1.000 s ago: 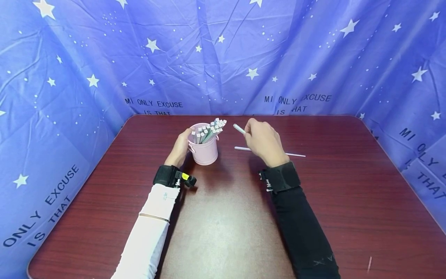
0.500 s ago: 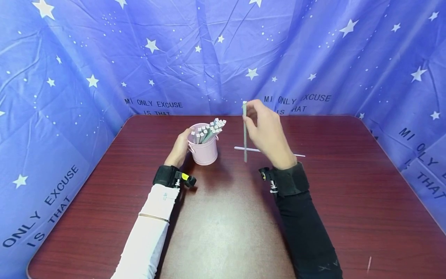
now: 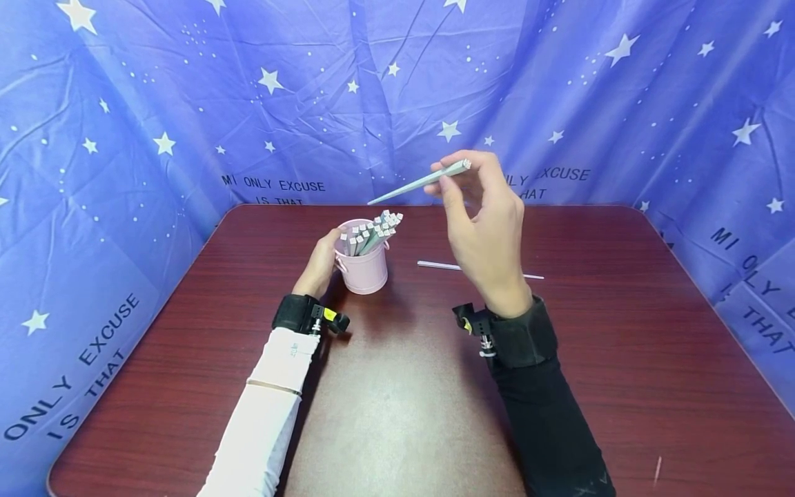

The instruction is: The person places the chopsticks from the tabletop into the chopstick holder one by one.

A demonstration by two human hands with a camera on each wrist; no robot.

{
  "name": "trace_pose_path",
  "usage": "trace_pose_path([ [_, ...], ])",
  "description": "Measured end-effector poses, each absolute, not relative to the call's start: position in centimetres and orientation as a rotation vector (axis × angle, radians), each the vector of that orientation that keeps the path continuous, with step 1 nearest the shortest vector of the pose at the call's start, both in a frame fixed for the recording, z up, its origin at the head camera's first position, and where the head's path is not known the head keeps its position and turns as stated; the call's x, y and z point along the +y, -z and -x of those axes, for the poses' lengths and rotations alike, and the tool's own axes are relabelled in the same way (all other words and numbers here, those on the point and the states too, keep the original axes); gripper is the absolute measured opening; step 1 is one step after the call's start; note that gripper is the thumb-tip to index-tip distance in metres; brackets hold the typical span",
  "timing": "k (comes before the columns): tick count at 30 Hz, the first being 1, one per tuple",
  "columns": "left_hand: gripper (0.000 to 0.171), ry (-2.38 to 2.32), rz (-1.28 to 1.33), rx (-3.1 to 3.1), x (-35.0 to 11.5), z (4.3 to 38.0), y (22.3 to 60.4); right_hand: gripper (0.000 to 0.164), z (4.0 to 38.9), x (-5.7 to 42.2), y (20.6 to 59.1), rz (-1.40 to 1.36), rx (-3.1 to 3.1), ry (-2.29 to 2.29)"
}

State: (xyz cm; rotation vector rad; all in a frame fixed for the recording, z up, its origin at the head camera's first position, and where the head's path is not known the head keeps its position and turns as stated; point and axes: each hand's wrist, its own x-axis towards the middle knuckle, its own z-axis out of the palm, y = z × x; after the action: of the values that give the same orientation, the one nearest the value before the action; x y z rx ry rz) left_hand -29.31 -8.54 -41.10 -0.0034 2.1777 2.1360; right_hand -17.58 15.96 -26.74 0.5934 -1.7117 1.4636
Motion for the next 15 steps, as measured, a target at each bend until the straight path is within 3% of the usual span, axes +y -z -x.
trace_pose_path([
  [15,0.054,-2.133,0.004,2.19,-8.5,29.2,41.2,0.021,18.3,13.9,28.1,-0.728,-1.79,-1.502],
])
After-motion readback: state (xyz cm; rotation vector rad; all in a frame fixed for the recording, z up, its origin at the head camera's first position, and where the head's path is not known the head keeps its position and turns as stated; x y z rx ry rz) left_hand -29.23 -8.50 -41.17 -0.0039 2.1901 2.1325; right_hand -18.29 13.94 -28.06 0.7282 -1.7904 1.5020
